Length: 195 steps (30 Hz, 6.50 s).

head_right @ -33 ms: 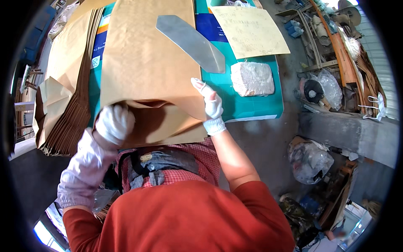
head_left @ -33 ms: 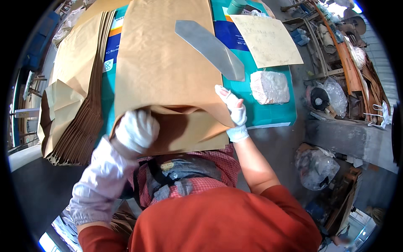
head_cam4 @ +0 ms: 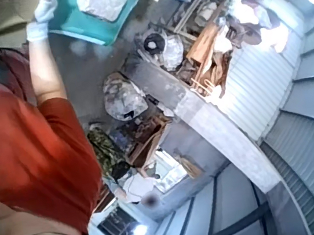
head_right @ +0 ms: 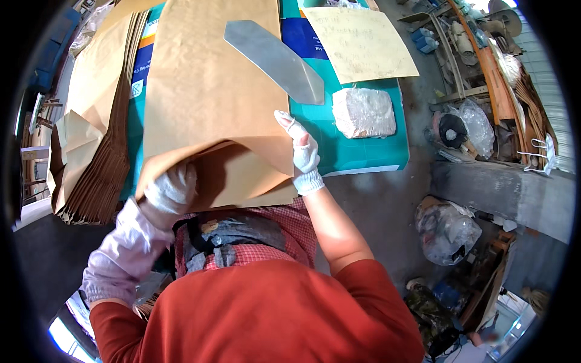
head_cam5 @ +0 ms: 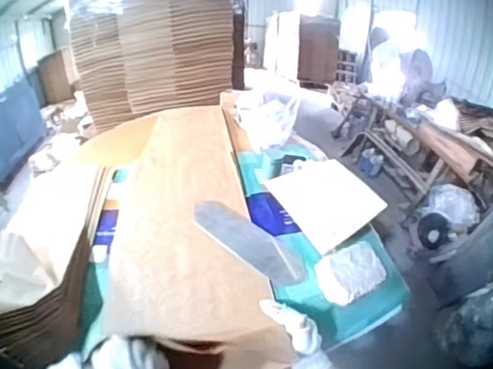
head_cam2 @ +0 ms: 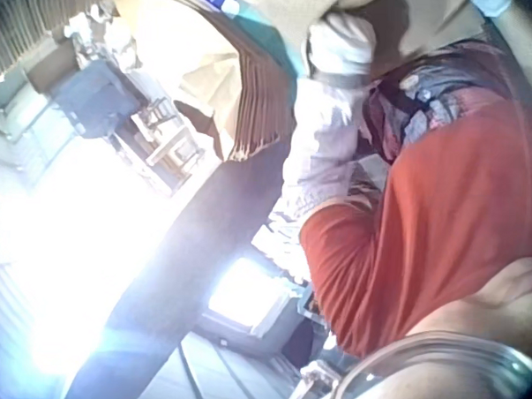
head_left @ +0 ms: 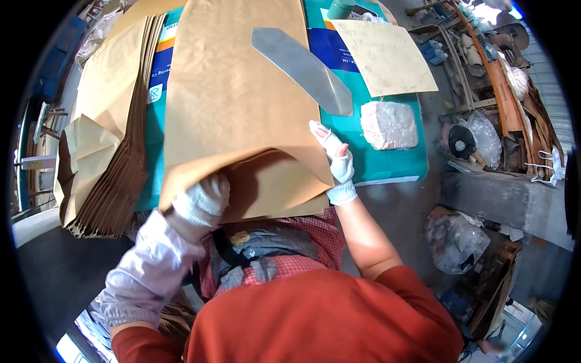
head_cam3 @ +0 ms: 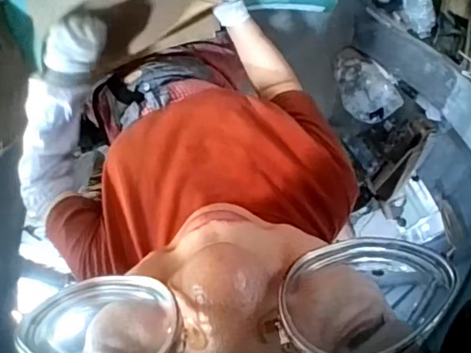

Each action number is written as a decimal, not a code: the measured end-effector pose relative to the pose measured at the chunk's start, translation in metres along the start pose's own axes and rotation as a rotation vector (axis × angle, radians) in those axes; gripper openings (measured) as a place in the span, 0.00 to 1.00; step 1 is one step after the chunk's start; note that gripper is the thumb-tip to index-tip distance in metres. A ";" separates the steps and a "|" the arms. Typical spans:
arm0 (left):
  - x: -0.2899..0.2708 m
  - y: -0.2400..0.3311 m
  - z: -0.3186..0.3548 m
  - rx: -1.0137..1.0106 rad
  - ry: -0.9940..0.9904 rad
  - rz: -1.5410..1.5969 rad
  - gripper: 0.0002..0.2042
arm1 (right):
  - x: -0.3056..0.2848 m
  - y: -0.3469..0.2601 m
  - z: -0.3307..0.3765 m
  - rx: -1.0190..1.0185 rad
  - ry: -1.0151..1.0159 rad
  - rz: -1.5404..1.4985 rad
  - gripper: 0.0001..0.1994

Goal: The person folds brown paper sheets on a green work surface, using a metal ruler to crease the folds. They repeatedly pick up a sheet, fold it in half, press the crease with the ruler, and place the folded sheet into a growing stack.

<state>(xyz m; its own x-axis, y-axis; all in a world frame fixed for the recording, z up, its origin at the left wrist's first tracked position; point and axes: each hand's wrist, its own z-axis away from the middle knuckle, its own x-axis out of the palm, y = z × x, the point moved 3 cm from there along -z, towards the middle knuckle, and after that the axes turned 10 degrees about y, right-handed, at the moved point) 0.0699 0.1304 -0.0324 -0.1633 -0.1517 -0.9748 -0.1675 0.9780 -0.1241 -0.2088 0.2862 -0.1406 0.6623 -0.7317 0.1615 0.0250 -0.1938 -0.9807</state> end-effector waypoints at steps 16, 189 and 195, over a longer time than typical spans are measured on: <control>0.062 0.047 -0.152 0.130 -0.708 0.398 0.25 | 0.026 -0.034 -0.026 -0.213 -0.332 0.371 0.31; 0.028 -0.122 0.012 -1.034 -0.434 0.398 0.28 | 0.082 -0.058 -0.075 0.025 -0.207 1.117 0.29; 0.081 -0.148 0.068 -1.038 -0.081 0.591 0.16 | 0.062 -0.043 -0.097 -0.640 0.069 1.381 0.19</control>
<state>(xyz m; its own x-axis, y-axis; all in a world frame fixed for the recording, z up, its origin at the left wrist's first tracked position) 0.1477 -0.0165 -0.1061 -0.4239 0.3280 -0.8442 -0.7983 0.3051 0.5193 -0.2416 0.1862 -0.0783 -0.1413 -0.5962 -0.7903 -0.8953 0.4176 -0.1550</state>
